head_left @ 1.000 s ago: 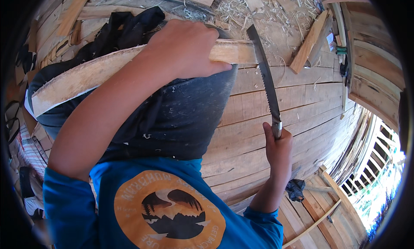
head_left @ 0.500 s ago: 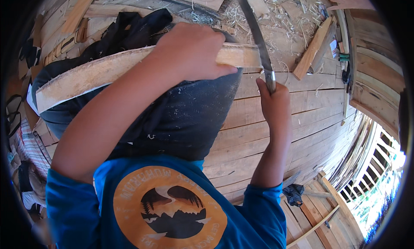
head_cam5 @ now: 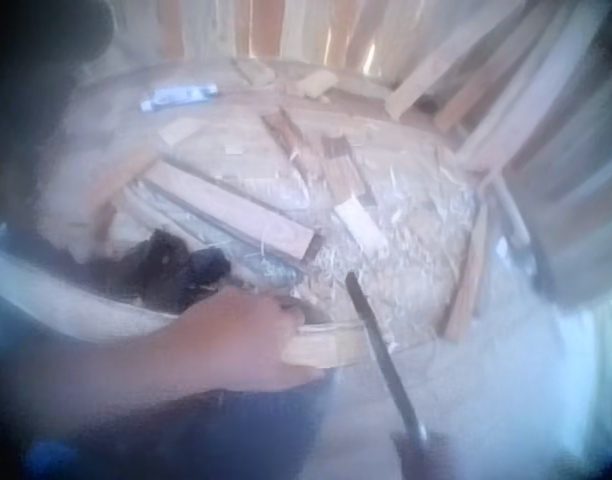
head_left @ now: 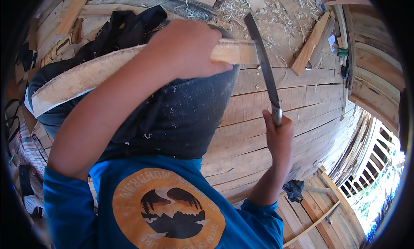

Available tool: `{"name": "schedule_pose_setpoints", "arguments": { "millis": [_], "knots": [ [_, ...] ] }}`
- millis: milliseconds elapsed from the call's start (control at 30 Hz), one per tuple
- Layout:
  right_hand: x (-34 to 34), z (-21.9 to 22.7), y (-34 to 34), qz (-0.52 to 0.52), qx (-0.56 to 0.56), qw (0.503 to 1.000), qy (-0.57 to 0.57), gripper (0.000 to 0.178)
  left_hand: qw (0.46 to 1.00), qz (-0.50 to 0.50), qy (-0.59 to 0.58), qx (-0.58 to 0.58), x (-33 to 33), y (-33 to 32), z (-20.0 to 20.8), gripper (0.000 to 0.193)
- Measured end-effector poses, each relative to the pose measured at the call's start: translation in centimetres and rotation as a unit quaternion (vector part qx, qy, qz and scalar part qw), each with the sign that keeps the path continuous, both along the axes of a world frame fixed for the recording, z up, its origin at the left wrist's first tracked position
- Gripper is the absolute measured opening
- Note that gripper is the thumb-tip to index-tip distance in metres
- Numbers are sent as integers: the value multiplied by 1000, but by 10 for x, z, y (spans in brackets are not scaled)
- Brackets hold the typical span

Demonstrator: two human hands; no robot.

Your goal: The person saws pieces of wood by hand while sitting on a wooden floor.

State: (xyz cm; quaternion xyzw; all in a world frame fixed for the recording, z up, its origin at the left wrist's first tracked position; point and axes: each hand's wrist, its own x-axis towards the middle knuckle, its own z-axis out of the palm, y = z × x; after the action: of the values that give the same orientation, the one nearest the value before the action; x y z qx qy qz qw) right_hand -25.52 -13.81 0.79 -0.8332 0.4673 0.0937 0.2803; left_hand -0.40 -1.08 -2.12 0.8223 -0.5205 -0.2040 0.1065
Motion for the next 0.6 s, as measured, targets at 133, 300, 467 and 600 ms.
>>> {"name": "schedule_pose_setpoints", "arguments": {
  "millis": [133, 300, 467, 600],
  "knots": [
    [52, -23, -8, 13, -2, 1000, -25, 40, 1000, 0, 4, 14, -2, -4, 7, 58],
    [32, -19, -10, 5, 15, 1000, -11, 41, 998, -11, 15, 60, 0, -7, 11, 58],
    [-35, 13, -2, -9, 4, 999, 41, 42, 999, 5, 17, 41, -1, -2, 5, 58],
    [-30, 13, 1, -3, 14, 999, 36, 41, 999, 8, 27, 30, -2, 0, 7, 58]
  ]
}}
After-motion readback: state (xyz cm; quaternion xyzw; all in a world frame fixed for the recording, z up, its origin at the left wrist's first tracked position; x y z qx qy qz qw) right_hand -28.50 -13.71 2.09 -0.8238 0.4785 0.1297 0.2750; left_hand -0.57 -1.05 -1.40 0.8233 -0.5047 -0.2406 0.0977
